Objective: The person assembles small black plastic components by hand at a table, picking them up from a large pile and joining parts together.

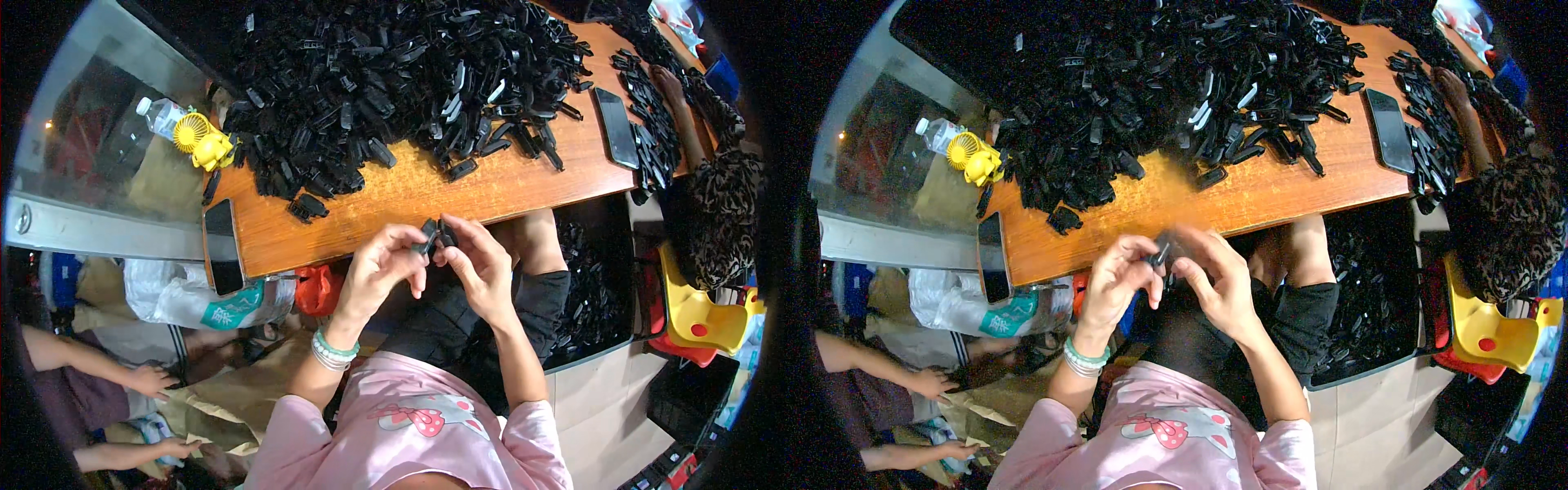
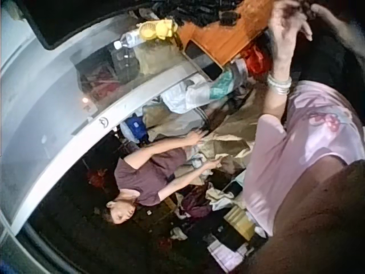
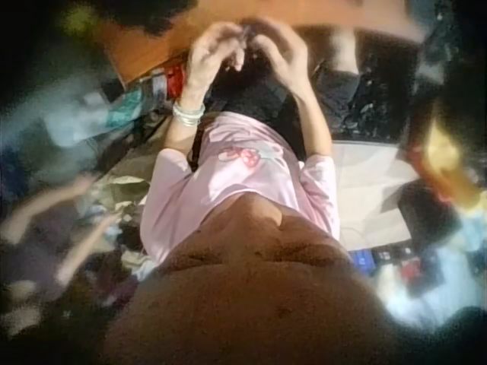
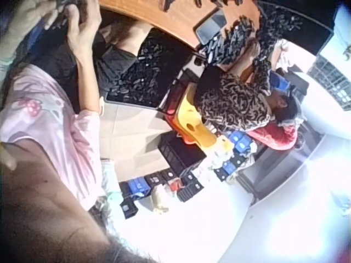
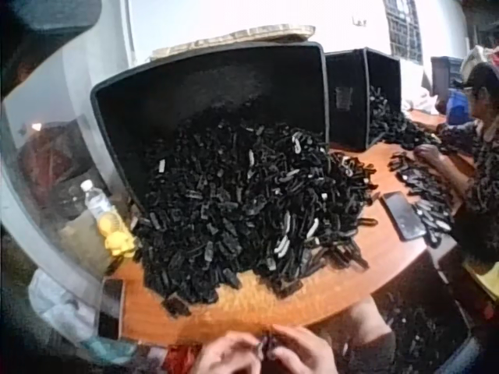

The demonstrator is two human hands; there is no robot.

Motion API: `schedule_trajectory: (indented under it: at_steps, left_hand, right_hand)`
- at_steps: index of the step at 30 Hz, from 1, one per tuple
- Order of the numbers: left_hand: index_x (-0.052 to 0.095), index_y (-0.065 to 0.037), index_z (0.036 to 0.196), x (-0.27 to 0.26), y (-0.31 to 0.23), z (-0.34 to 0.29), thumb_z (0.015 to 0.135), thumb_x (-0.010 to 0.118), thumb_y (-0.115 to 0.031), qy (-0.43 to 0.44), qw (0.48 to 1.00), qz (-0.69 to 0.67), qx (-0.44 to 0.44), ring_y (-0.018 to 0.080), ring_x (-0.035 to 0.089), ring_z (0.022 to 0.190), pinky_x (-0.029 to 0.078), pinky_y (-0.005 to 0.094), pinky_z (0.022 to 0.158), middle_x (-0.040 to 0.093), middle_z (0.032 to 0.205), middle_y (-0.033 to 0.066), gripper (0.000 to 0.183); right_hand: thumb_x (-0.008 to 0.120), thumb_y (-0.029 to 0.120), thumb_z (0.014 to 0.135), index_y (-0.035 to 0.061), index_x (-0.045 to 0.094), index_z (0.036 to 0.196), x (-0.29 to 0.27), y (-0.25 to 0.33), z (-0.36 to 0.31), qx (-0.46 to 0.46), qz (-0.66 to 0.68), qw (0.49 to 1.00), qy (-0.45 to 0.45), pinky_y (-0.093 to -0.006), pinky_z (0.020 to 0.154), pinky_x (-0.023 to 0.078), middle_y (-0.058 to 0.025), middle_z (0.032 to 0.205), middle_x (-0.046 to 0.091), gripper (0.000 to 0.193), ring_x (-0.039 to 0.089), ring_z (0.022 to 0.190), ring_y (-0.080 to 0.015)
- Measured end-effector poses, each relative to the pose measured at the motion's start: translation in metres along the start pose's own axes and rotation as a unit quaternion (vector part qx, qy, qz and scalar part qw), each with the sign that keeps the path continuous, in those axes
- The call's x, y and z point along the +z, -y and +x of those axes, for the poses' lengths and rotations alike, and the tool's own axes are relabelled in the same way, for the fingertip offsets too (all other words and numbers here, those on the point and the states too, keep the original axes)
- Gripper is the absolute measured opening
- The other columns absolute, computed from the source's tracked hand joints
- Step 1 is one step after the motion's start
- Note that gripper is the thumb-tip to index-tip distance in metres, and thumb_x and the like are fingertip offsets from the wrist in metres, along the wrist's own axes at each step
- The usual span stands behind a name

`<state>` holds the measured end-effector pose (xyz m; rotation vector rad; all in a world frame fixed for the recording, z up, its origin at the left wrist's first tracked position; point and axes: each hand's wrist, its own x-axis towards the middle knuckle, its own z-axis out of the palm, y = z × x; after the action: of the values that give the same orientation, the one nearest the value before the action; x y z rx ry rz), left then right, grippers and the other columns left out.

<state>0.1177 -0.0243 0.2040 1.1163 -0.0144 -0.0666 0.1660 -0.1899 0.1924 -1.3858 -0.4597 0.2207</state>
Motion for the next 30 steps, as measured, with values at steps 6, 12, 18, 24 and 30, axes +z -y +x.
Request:
schedule_trajectory:
  at_steps: [6,12,18,24,30]
  left_hand:
    - [0.053,0.002,0.118,0.001,-0.004,-0.009,0.080,0.066,0.000,-0.059,0.976,0.211,0.011,0.0097,0.054,0.061,0.043,0.0196,0.054,0.063,0.088,0.0066,0.040]
    - [0.062,0.002,0.103,0.013,-0.020,-0.006,0.080,0.065,0.000,-0.076,0.904,0.389,0.160,0.0077,0.054,0.057,0.044,0.0207,0.050,0.059,0.082,0.0058,0.023]
    - [0.059,0.005,0.103,0.015,-0.035,-0.013,0.079,0.065,-0.001,-0.046,0.898,0.433,0.069,0.0184,0.058,0.058,0.046,0.0288,0.053,0.060,0.084,0.0147,0.025]
    - [0.059,0.011,0.095,0.005,-0.033,-0.011,0.077,0.069,-0.006,0.010,0.811,0.529,0.252,0.0358,0.059,0.071,0.046,0.0369,0.061,0.059,0.080,0.0211,0.027]
    - [0.059,0.011,0.100,0.015,-0.037,-0.015,0.079,0.067,-0.006,0.006,0.834,0.514,0.202,0.0316,0.060,0.068,0.046,0.0366,0.058,0.060,0.079,0.0194,0.028]
  right_hand:
    - [0.059,0.006,0.086,-0.0013,0.057,0.115,0.002,0.012,-0.001,-0.006,-0.019,0.998,0.054,-0.0299,0.081,0.047,-0.0131,0.101,0.059,0.030,0.059,0.093,-0.0215]
    - [0.059,0.004,0.083,-0.0008,0.055,0.115,-0.005,0.023,0.003,-0.098,-0.167,0.975,0.105,-0.0356,0.081,0.046,-0.0169,0.097,0.059,0.033,0.059,0.091,-0.0299]
    - [0.058,0.002,0.083,-0.0022,0.051,0.118,-0.005,0.029,0.001,-0.102,-0.233,0.960,0.117,-0.0377,0.082,0.046,-0.0194,0.103,0.057,0.037,0.057,0.094,-0.0364]
    - [0.057,-0.001,0.081,-0.0042,0.048,0.118,-0.003,0.029,-0.005,-0.119,-0.252,0.951,0.138,-0.0387,0.076,0.047,-0.0198,0.099,0.054,0.039,0.056,0.088,-0.0378]
    - [0.060,-0.006,0.075,-0.0057,0.048,0.117,0.002,0.027,-0.013,-0.174,-0.293,0.933,0.118,-0.0384,0.065,0.048,-0.0186,0.089,0.052,0.043,0.056,0.077,-0.0358]
